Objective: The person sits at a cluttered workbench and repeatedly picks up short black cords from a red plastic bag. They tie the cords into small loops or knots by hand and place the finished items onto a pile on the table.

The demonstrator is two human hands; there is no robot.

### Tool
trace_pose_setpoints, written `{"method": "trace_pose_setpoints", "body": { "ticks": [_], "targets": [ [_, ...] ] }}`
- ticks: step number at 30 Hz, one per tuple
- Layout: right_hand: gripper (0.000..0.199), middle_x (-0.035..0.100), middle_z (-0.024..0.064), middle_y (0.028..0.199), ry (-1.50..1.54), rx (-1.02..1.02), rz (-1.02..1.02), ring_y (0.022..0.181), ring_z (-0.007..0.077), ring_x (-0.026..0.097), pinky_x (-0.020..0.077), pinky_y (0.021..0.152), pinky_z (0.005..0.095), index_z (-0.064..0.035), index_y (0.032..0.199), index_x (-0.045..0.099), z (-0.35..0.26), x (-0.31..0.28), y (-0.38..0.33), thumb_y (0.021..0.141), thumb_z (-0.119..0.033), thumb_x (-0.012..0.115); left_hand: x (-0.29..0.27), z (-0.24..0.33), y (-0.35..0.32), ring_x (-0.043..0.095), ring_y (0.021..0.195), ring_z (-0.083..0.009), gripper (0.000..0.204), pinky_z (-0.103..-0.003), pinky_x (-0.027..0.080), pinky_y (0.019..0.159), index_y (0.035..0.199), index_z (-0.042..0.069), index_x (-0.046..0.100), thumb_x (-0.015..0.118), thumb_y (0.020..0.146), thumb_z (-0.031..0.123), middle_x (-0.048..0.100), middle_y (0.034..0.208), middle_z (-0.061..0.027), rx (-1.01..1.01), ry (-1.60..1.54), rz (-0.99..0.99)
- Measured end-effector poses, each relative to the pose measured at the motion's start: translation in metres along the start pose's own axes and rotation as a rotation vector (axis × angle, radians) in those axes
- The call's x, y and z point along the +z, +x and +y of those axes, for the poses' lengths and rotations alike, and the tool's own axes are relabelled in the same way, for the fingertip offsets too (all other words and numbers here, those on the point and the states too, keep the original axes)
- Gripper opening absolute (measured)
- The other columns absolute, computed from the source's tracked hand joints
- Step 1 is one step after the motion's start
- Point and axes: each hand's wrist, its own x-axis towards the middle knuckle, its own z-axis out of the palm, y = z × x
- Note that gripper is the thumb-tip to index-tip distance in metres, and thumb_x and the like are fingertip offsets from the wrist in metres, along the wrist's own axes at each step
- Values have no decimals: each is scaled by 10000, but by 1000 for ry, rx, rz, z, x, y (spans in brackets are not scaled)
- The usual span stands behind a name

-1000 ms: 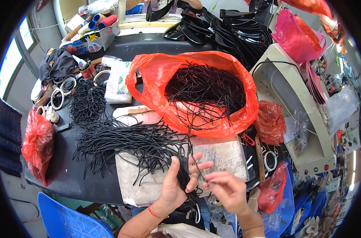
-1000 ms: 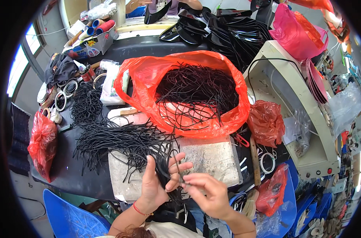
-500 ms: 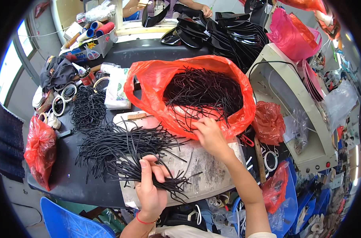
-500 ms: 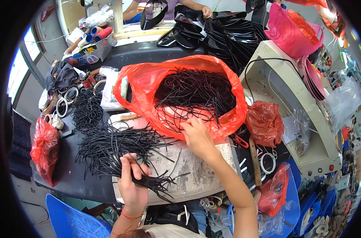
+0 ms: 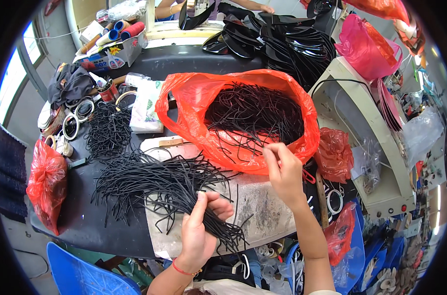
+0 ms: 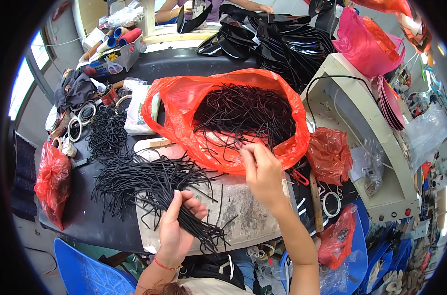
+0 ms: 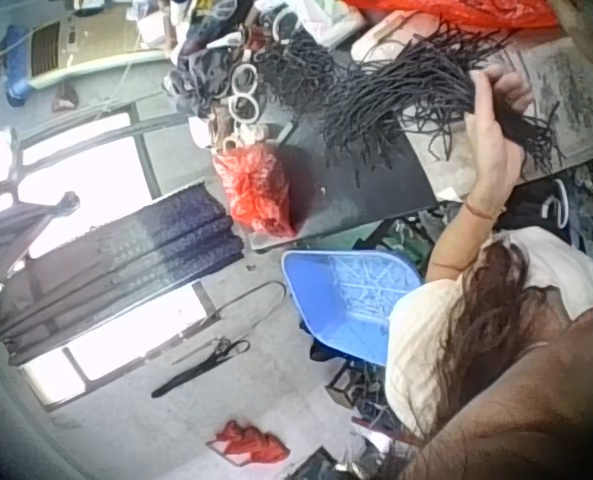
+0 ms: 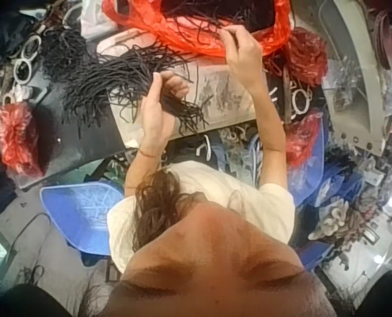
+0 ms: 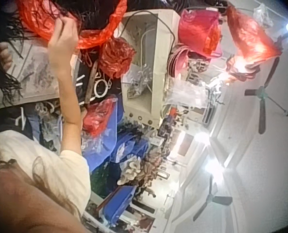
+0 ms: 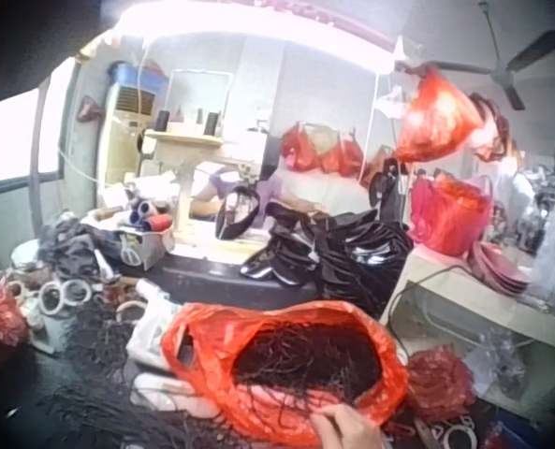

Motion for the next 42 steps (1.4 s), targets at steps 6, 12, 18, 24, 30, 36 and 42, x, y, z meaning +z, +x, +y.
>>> {"method": "trace_pose_setpoints", "body": {
  "ticks": [6,12,18,24,30,36,42],
  "targets": [
    [109,521,78,668,-122,-435,-357,651,240,544,431,594,344,-49,814,568,-50,-7,-61,767,-113,642,8,-4,0,588,906,-203,366,-343,456,843,1106,-8,488,381,960,310,591,871,-71,-36,-53,-76],
    [113,565,79,685,130,-352,-515,613,244,555,442,584,324,-46,864,605,-40,-8,-50,770,-94,645,4,14,-12,224,420,-8,312,-174,207,381,884,124,512,355,961,382,321,585,74,162,-166,-75],
    [191,540,126,872,-492,-232,-80,857,287,506,423,744,376,-18,869,609,27,53,14,812,-200,590,9,13,-10,179,397,-16,285,-185,180,360,842,123,482,353,971,342,251,558,69,297,-58,6],
    [187,538,97,878,-617,-232,-4,885,261,485,386,736,392,-38,811,598,56,76,20,802,-225,602,2,10,-7,193,404,-19,268,-190,179,363,840,114,483,360,972,312,262,560,66,166,-38,-23],
    [72,561,100,792,-156,-6,23,706,269,539,393,635,356,-52,821,540,17,29,6,833,-122,545,-1,1,-1,280,466,-27,272,-181,238,411,964,66,538,415,954,308,386,638,50,53,16,-49],
    [50,521,57,680,-210,-517,-377,613,227,528,365,570,324,-69,792,525,-46,0,-58,826,-99,546,1,2,8,372,564,-32,383,-183,292,462,1167,-3,486,514,913,283,525,826,17,-72,40,-123],
    [97,531,89,724,49,-474,-677,676,248,555,424,620,355,-56,837,565,-36,-15,-48,849,-147,533,-1,-1,1,310,519,-58,309,-213,292,481,970,38,536,370,971,299,283,539,53,211,211,17]
  ]
}}
